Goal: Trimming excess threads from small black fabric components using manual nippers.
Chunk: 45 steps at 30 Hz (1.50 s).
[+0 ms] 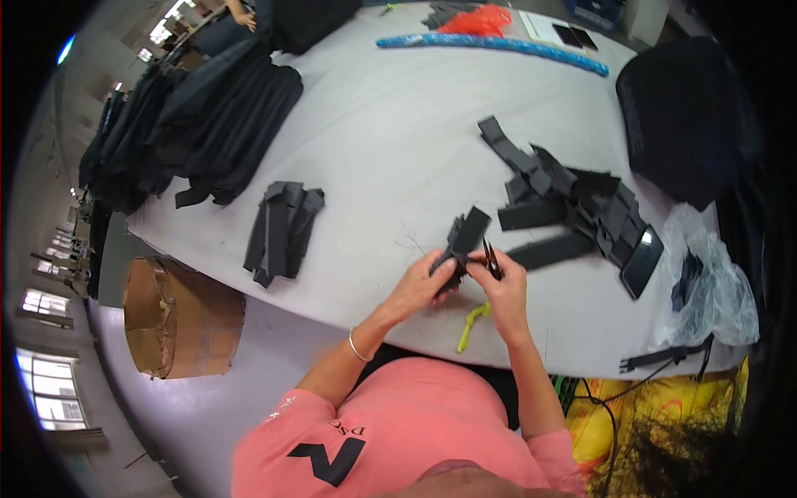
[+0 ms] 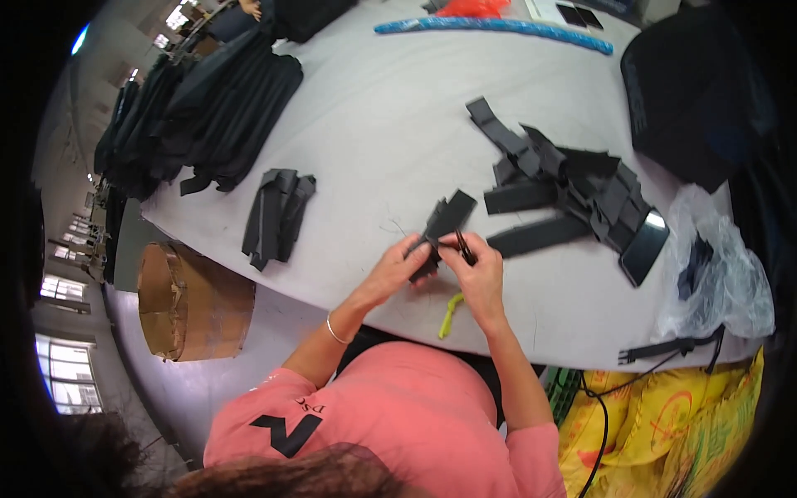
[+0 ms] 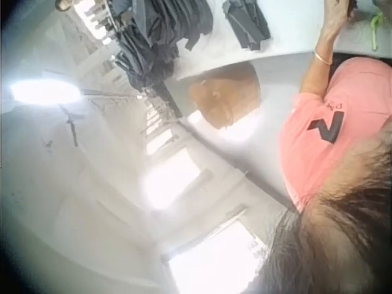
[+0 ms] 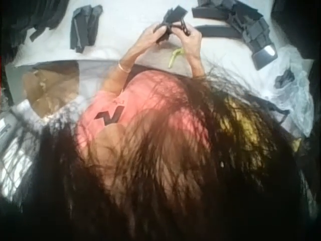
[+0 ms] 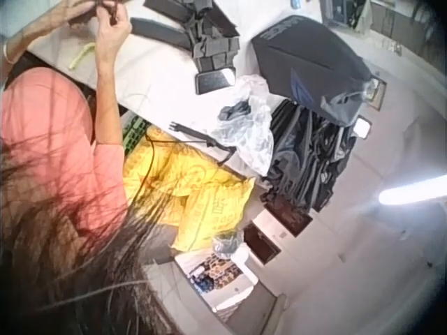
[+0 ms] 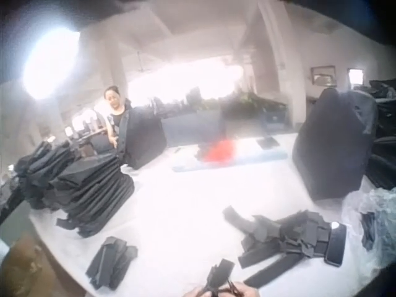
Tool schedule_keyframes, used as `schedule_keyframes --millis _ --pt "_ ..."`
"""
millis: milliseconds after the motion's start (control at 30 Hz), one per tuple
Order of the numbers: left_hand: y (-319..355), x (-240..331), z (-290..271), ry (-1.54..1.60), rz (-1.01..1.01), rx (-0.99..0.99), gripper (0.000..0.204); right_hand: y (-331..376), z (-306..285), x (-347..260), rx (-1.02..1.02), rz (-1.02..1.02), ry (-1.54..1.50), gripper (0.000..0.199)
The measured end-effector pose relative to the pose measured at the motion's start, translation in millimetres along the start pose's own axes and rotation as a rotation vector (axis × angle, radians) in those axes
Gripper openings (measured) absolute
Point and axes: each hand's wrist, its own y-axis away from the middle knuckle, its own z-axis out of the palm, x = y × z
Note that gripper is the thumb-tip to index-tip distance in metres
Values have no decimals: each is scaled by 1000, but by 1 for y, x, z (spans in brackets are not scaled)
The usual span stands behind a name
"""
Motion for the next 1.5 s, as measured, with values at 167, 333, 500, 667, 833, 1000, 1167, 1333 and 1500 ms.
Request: schedule_keyframes --millis 167,333,500,667,833,1000,1167,1333,1500 --pt "2 1 4 16 94 85 25 5 8 -8 -51 -44 -14 11" --pt "0 -3 2 -19 121 112 25 8 13 3 -57 -129 -1 13" --pt "-1 2 3 289 -11 83 28 8 15 6 -91 -122 9 14" --pt "0 -3 -4 402 -5 53 27 7 15 14 -89 -150 9 14" --pt "0 -12 -1 313 35 78 25 9 15 8 -79 -128 29 11" --pt "0 -7 4 102 -20 155 15 8 13 15 -46 -70 -101 11" --pt "0 -8 6 130 -15 156 16 8 13 17 -37 -87 -73 11" --pt "-3 -15 4 230 -1 153 30 9 12 18 -44 -77 -63 11" --pt "-1 -18 -1 233 -84 16 39 10 12 12 -39 -85 -84 11"
